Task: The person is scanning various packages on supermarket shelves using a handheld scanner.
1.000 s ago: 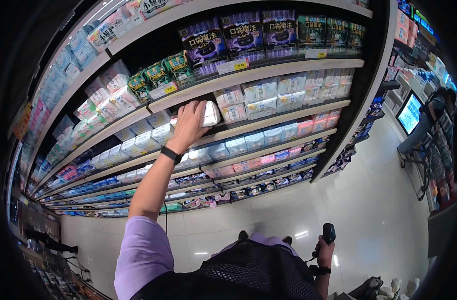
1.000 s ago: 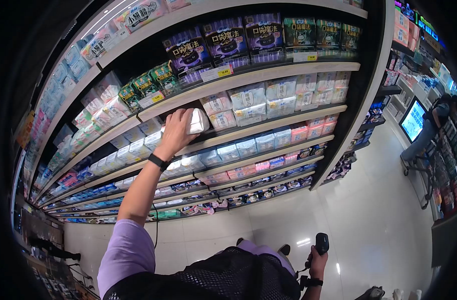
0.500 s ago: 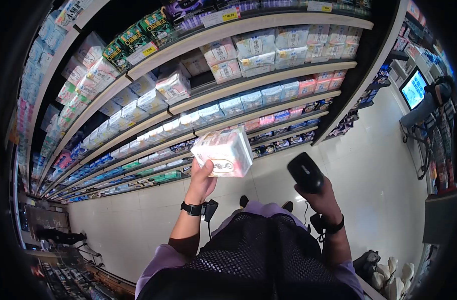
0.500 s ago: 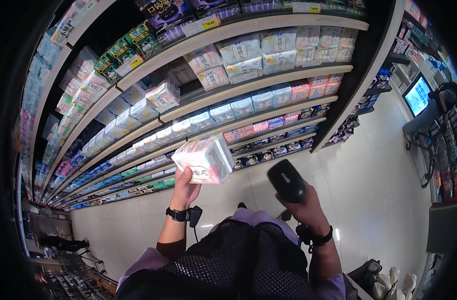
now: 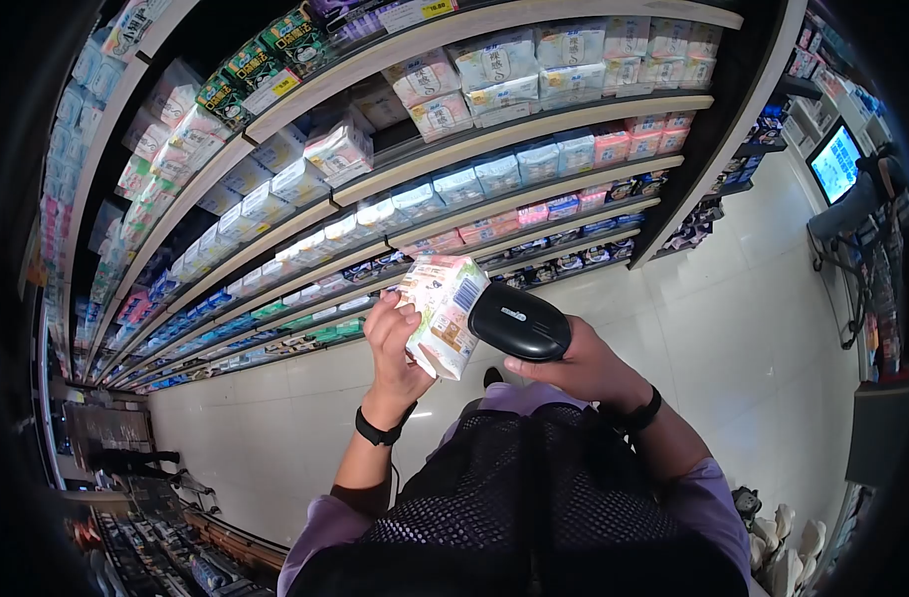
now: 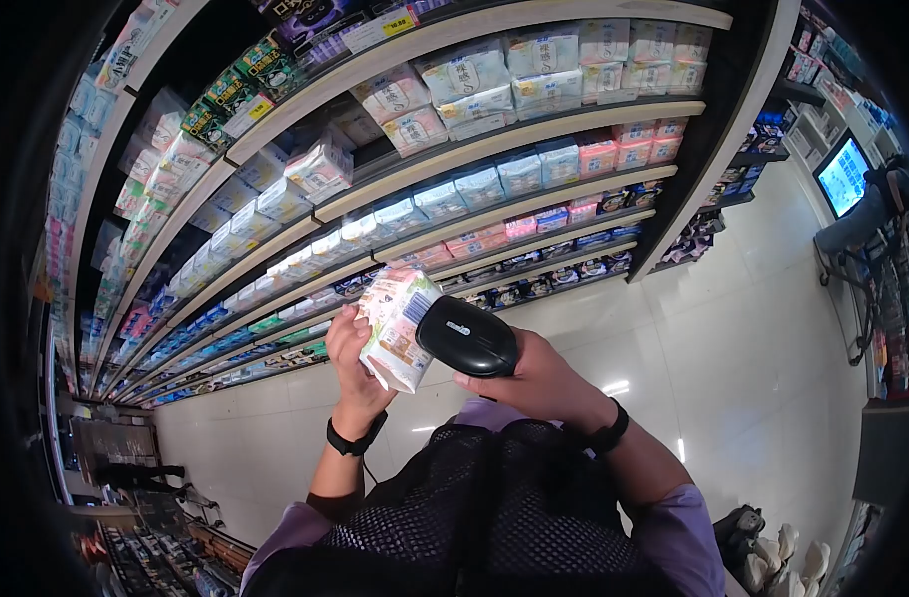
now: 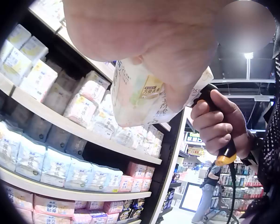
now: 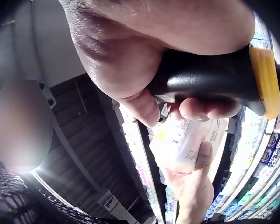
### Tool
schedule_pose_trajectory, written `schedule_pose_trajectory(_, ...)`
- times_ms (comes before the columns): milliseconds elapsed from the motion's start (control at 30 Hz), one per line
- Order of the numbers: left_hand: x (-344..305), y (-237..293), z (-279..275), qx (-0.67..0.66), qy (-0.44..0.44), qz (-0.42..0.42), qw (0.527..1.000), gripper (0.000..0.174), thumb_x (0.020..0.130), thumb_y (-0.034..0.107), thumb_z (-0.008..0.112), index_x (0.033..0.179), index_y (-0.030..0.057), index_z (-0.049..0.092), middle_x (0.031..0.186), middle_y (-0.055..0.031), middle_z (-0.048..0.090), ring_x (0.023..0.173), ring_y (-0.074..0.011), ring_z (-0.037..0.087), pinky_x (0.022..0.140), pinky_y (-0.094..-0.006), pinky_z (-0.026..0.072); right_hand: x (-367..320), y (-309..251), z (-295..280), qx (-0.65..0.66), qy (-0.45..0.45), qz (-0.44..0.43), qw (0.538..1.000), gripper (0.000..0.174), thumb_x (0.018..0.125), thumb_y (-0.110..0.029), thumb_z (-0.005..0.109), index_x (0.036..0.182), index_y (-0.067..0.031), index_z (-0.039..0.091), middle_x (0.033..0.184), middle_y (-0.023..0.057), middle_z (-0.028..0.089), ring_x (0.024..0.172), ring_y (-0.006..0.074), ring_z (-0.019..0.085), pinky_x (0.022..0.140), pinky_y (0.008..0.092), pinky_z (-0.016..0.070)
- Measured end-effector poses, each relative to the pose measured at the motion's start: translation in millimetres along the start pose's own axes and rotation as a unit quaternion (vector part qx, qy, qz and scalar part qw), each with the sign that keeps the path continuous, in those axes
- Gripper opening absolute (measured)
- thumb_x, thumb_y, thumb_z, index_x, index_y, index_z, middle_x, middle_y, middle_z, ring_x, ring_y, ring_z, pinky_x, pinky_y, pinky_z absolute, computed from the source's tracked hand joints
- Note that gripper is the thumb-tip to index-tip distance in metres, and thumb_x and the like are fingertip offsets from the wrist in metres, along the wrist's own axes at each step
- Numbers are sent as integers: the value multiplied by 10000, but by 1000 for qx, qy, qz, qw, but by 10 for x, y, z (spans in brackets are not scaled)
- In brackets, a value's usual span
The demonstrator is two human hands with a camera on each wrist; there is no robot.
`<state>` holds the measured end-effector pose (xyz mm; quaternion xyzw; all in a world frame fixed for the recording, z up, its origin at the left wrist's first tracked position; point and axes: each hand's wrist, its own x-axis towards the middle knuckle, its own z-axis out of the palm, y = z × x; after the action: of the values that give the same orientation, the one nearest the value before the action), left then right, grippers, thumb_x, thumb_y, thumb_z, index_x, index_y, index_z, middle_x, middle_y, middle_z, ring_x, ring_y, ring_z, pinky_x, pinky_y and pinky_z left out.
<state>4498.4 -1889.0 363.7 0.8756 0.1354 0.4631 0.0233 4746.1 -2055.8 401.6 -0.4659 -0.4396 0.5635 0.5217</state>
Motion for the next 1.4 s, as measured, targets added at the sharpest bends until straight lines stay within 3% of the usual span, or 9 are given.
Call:
schedule_pose_trajectory(133, 23, 71, -9, -4, 0, 17, 1000, 890, 676, 134, 1019, 1417, 93, 527, 1342, -117, 557, 1393, -374, 519, 1225, -572, 432, -76, -50, 8, -8, -17, 10, 1000, 416, 959, -149, 858, 1318, -9, 702, 1145, 34, 775, 1068, 92, 680, 948, 306, 555)
schedule_pose_trajectory(300, 268, -206, -77, 36, 20, -8, 999, 932, 683, 127, 1015, 1470, 48, 522, 1412, -167, 582, 1359, -378, 574, 1197, -556, 449, -386, -25, -59, -14, 81, 44, 996, 408, 945, -145, 869, 1298, -11, 716, 1132, 40, 780, 1050, 100, 693, 944, 312, 564)
schedule_pose_trajectory(467, 883, -965, -149, -5, 27, -116, 993, 985, 701, 76, 1008, 1545, 29, 503, 1529, -185, 553, 1423, -377, 549, 1185, -442, 481, -616, 325, -292, -12, 180, 87, 980, 218, 965, -165, 839, 1086, -41, 706, 797, -43, 648, 690, 56, 593, 600, 281, 478)
schedule_pose_trajectory(600, 1515, -1348, -182, -29, -33, -87, 995, 966, 716, 72, 1004, 1532, 3, 492, 1514, -187, 543, 1410, -356, 560, 1168, -420, 497, -823, 414, -279, 47, 267, 93, 958, 135, 967, -107, 802, 987, -55, 679, 720, -40, 590, 575, 64, 520, 521, 284, 415)
schedule_pose_trajectory(900, 1817, -1901, 50, -17, -60, -108, 992, 937, 741, 102, 990, 1531, -2, 497, 1516, -208, 519, 1402, -387, 552, 1184, -444, 476, -1260, 716, -222, 96, 381, 102, 914, 92, 955, -63, 761, 926, -35, 679, 672, -19, 568, 534, 85, 517, 501, 282, 375)
schedule_pose_trajectory(1067, 1936, -2086, 243, -8, -79, -110, 991, 923, 744, 116, 985, 1526, -3, 510, 1469, -205, 530, 1363, -402, 557, 1181, -453, 470, -1433, 984, -240, 106, 408, 94, 902, 69, 981, -54, 709, 1002, -38, 645, 654, 16, 581, 486, 129, 547, 468, 299, 445)
schedule_pose_trajectory(1233, 2089, -2128, 259, 80, -162, -127, 975, 755, 777, 247, 977, 1364, -27, 589, 1282, -245, 615, 1253, -460, 582, 1088, -495, 494, -1428, 965, -184, 127, 435, 81, 888, 113, 958, -62, 759, 910, -44, 659, 639, -6, 566, 479, 102, 517, 451, 286, 367)
schedule_pose_trajectory(1333, 2285, -2234, 303, 127, -251, -176, 943, 790, 820, 341, 943, 1458, 40, 587, 1254, -281, 696, 1295, -463, 627, 1049, -505, 518, -1413, 983, -194, 108, 436, 84, 889, 129, 959, -59, 757, 894, -54, 646, 636, -7, 563, 478, 101, 516, 452, 286, 367)
schedule_pose_trajectory(1400, 2364, -2225, 317, 91, -266, -179, 943, 784, 818, 370, 944, 1412, -8, 599, 1264, -298, 698, 1260, -458, 644, 1050, -493, 517, -1425, 1038, -195, 106, 440, 82, 888, 133, 958, -60, 759, 888, -57, 646, 636, -9, 563, 476, 101, 515, 452, 286, 366)
